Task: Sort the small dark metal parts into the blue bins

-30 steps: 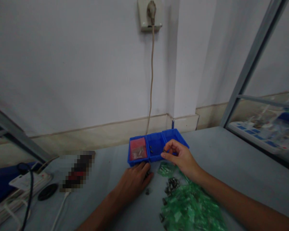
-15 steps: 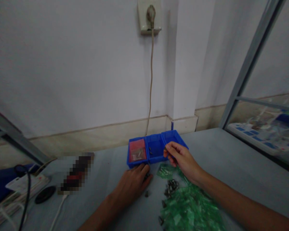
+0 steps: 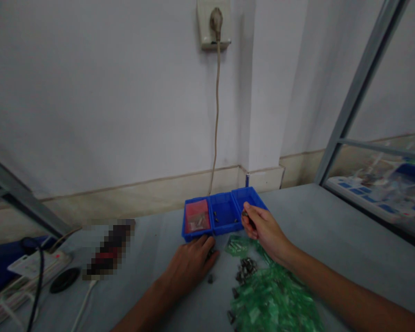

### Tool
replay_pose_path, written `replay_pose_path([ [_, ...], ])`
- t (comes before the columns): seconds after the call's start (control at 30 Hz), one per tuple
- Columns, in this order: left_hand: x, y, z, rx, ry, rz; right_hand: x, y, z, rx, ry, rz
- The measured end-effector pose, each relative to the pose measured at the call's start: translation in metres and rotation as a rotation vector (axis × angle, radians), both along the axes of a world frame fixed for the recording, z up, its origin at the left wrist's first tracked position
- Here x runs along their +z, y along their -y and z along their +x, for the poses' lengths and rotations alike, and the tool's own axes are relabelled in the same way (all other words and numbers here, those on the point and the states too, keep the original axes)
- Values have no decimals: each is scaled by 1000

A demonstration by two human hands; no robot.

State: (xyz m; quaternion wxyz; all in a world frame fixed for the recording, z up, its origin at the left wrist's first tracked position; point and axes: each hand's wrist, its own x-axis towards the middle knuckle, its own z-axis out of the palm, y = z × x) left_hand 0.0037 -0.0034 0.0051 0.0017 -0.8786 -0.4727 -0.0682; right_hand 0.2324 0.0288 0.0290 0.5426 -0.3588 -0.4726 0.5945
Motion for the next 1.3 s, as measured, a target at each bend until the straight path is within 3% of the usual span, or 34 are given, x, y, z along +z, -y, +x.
replay_pose_path([
  [0.77,-1,1,-1,-11,6,1,-5,-2,-1,-16,34,47],
  [1.3,1,0,0,-7,-8,-9,-6,-4,0,-37,175,181],
])
